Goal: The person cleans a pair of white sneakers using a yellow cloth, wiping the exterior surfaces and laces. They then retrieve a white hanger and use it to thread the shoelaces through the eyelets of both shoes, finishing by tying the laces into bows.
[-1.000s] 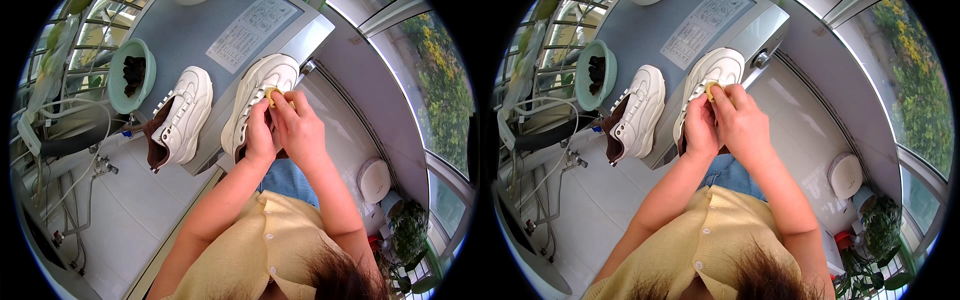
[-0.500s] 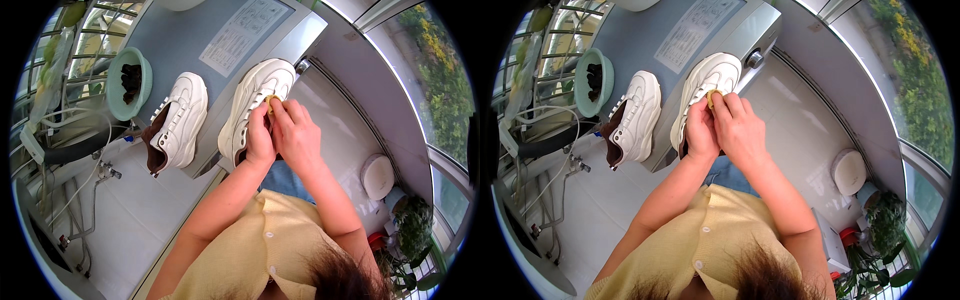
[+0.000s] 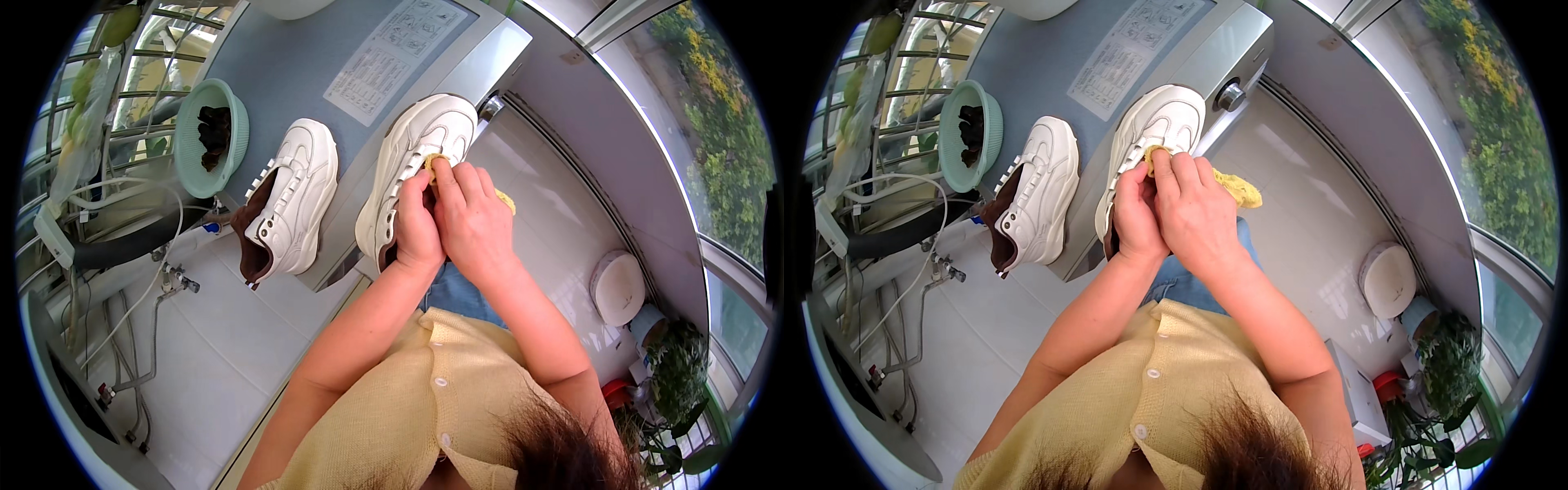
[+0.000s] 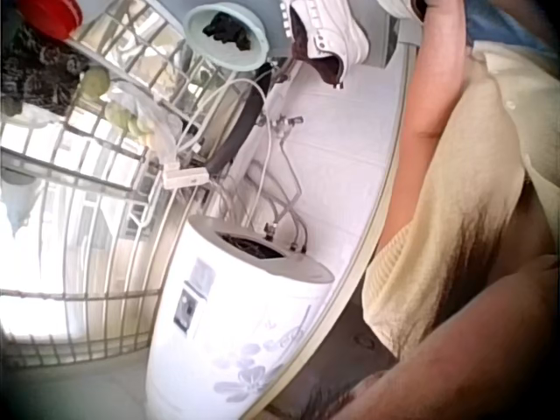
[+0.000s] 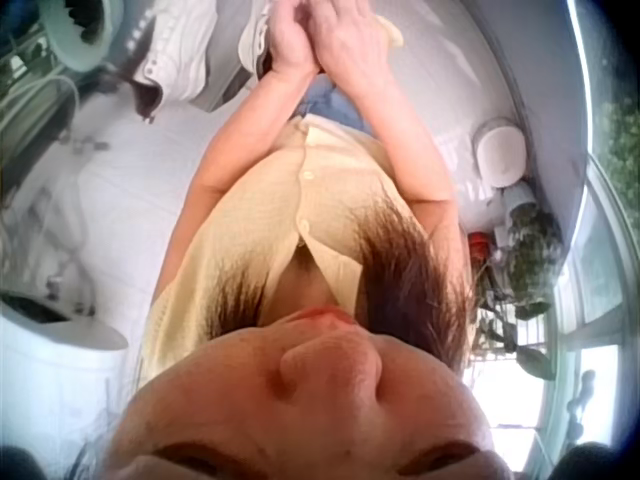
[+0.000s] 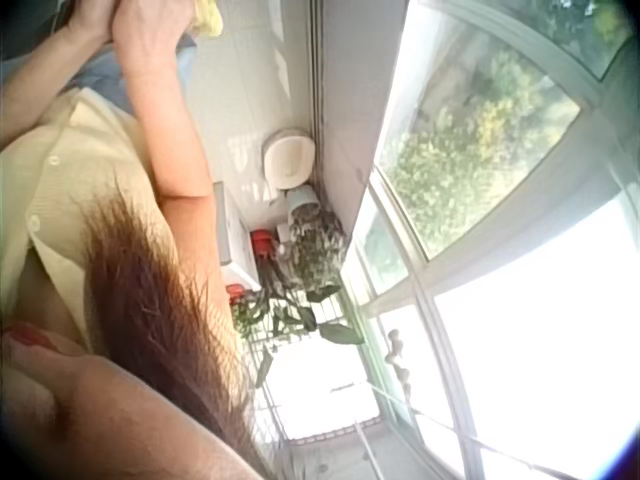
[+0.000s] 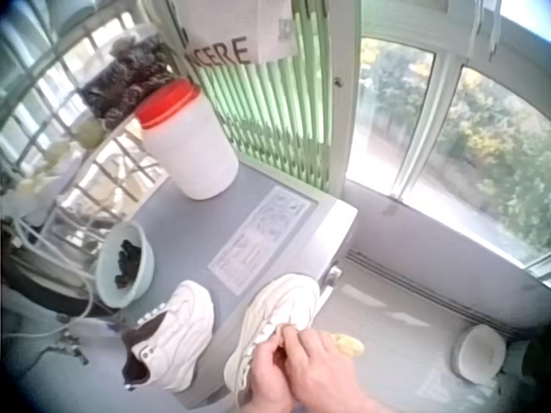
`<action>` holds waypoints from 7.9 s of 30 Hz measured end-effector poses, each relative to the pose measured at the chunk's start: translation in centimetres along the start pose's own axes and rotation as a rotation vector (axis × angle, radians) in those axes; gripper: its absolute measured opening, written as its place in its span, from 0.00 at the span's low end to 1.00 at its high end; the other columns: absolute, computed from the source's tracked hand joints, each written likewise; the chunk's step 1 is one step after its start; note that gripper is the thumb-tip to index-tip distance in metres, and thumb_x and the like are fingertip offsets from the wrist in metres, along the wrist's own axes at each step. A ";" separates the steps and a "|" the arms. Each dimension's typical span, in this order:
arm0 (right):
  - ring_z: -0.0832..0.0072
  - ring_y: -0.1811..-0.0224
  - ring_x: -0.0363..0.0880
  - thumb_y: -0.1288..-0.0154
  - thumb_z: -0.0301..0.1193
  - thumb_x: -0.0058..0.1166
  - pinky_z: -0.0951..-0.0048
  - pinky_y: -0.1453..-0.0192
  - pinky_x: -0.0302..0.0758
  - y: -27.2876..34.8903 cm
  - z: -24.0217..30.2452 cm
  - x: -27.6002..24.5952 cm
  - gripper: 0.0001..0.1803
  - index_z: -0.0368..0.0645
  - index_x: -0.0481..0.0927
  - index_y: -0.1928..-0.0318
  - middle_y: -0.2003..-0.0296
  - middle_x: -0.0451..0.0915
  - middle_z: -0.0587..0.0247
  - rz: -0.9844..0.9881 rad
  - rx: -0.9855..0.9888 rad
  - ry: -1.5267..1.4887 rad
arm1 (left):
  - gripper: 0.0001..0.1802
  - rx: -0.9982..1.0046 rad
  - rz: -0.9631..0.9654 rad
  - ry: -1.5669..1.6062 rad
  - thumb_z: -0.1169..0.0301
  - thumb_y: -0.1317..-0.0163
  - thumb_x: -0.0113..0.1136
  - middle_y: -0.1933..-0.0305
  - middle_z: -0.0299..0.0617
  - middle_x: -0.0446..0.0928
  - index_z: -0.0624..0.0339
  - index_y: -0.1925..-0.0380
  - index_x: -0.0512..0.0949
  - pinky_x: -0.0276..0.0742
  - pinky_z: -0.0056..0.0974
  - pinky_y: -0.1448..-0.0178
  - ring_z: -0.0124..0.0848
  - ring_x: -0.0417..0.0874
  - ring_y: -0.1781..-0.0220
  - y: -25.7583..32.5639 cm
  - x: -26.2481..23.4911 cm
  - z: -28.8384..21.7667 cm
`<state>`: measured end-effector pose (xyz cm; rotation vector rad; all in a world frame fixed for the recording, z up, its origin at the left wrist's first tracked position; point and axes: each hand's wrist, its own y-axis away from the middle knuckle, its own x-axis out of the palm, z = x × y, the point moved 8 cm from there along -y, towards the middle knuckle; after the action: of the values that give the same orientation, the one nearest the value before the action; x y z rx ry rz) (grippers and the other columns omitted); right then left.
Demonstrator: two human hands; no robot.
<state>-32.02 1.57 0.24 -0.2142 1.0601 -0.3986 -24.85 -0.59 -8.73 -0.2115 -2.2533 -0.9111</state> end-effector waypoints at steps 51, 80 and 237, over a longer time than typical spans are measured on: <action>0.84 0.71 0.73 0.28 0.30 0.43 0.78 0.67 0.73 3.3 -6.7 2.7 0.15 0.32 0.81 0.56 0.69 0.79 0.67 0.066 0.825 -1.120 | 0.21 0.033 -0.107 -0.086 0.68 0.32 0.44 0.46 0.46 0.78 0.70 0.44 0.73 0.73 0.40 0.39 0.35 0.79 0.46 -0.4 1.0 -3.4; 0.59 0.70 0.81 0.40 0.28 0.59 0.64 0.66 0.76 -1.6 -3.5 0.2 0.04 0.43 0.84 0.65 0.70 0.81 0.59 0.229 0.261 -0.562 | 0.19 -0.024 -0.251 -0.042 0.69 0.27 0.45 0.44 0.49 0.75 0.70 0.43 0.71 0.76 0.40 0.42 0.37 0.78 0.44 -0.9 0.5 -3.5; 0.70 0.71 0.83 0.36 0.30 0.59 0.71 0.64 0.78 -1.3 -7.8 2.6 0.10 0.35 0.79 0.61 0.70 0.84 0.57 0.039 0.555 -0.636 | 0.21 -0.247 -0.297 -0.150 0.61 0.39 0.55 0.53 0.44 0.78 0.61 0.49 0.75 0.78 0.39 0.50 0.35 0.80 0.52 -2.0 1.8 -1.7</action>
<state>-38.05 -0.59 -5.10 0.1722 0.3040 -0.5279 -26.08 -3.39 -7.83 -0.0556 -2.3442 -1.3741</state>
